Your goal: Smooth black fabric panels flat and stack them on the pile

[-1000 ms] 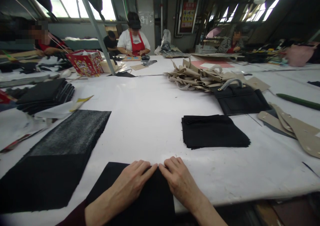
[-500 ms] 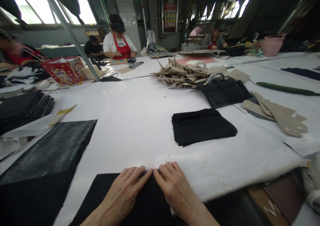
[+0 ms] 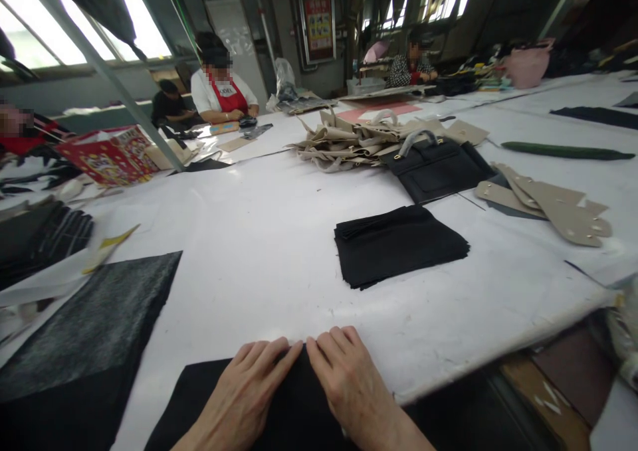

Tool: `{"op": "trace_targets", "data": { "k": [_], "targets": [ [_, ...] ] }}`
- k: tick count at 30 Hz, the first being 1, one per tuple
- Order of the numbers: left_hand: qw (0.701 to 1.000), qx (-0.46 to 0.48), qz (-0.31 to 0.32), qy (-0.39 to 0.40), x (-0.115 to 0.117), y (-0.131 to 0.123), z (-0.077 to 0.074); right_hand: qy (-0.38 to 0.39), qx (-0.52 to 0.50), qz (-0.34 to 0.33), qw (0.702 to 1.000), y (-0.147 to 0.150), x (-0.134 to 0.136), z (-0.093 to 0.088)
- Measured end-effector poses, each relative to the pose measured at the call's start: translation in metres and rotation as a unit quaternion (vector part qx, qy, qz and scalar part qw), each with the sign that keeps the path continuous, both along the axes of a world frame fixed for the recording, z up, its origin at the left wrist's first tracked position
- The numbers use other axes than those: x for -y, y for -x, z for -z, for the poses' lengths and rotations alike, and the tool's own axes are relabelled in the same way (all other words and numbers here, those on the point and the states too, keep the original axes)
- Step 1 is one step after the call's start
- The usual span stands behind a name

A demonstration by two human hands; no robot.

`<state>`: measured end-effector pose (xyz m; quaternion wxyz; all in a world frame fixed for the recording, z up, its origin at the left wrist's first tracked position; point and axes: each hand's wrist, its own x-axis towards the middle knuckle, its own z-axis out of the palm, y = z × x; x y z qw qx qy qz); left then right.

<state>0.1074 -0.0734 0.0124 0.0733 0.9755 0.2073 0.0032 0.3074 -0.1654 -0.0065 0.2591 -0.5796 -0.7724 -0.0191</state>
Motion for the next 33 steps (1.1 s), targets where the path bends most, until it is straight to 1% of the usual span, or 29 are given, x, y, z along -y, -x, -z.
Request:
{"op": "trace_targets", "data": {
  "k": [6,14,20,23,26,30,33],
  "targets": [
    [1.000,-0.003,0.017,-0.027,-0.002,-0.002,0.003,0.002,-0.007,0.008,1.000,0.000,0.001,0.001],
    [0.997,0.028,0.031,-0.071,-0.005,0.000,0.009,0.015,-0.012,0.006,1.000,0.000,0.002,0.005],
    [0.994,0.043,0.034,-0.092,-0.005,-0.001,0.009,0.020,-0.035,0.009,0.999,-0.001,0.004,0.009],
    [0.994,0.043,0.029,-0.095,-0.005,-0.001,0.010,0.018,-0.037,0.022,0.999,-0.002,0.004,0.008],
    [0.994,0.041,0.028,-0.095,-0.004,-0.001,0.012,0.034,-0.037,0.035,0.998,-0.002,0.003,0.005],
    [0.994,0.025,0.026,-0.100,-0.001,0.001,0.013,0.043,-0.013,0.024,0.999,-0.002,0.004,0.001],
    [0.995,0.002,0.014,-0.100,0.001,0.001,0.011,0.045,0.002,0.017,0.999,-0.005,0.008,-0.002]
  ]
}}
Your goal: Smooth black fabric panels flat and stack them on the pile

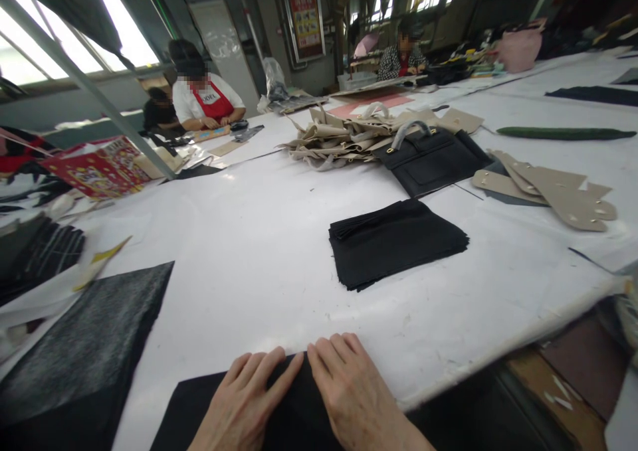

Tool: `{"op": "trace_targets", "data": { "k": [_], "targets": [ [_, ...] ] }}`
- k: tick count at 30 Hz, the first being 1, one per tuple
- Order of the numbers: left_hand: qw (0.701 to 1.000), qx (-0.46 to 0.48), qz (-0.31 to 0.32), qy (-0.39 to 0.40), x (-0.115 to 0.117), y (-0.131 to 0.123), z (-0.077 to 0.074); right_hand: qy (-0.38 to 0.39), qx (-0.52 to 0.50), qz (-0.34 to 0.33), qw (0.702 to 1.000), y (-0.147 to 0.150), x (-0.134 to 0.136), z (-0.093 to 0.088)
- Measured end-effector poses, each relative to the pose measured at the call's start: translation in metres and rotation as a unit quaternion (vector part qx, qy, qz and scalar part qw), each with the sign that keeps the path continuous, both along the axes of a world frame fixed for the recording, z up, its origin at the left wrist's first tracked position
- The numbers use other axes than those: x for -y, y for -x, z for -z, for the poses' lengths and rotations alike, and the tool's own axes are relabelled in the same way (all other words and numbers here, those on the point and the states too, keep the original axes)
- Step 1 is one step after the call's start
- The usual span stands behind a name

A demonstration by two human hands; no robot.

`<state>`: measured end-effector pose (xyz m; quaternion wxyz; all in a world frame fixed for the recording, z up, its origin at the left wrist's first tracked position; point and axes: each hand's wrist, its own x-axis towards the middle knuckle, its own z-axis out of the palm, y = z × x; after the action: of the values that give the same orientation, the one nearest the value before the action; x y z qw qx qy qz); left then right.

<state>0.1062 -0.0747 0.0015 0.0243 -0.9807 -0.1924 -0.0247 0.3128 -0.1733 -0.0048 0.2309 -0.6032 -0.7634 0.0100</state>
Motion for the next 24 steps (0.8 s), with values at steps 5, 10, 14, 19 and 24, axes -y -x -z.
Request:
{"op": "trace_targets", "data": {
  "k": [5,10,14,19,24],
  "targets": [
    [0.999,-0.032,-0.008,0.007,0.004,0.000,-0.006,0.001,-0.039,0.012,0.999,-0.010,0.007,0.002],
    [0.999,-0.040,-0.013,0.026,0.005,-0.002,-0.008,0.010,-0.095,0.039,0.995,-0.010,-0.001,-0.002],
    [0.999,-0.021,-0.025,0.043,0.006,-0.002,-0.006,0.021,-0.018,0.036,0.999,0.002,-0.006,-0.008],
    [0.998,0.000,-0.033,0.048,0.008,0.001,-0.006,0.012,0.094,0.046,0.994,0.012,-0.003,-0.001],
    [0.999,-0.007,-0.025,0.033,0.009,0.006,-0.008,-0.016,0.123,0.044,0.991,0.006,0.001,0.003]
  ]
}}
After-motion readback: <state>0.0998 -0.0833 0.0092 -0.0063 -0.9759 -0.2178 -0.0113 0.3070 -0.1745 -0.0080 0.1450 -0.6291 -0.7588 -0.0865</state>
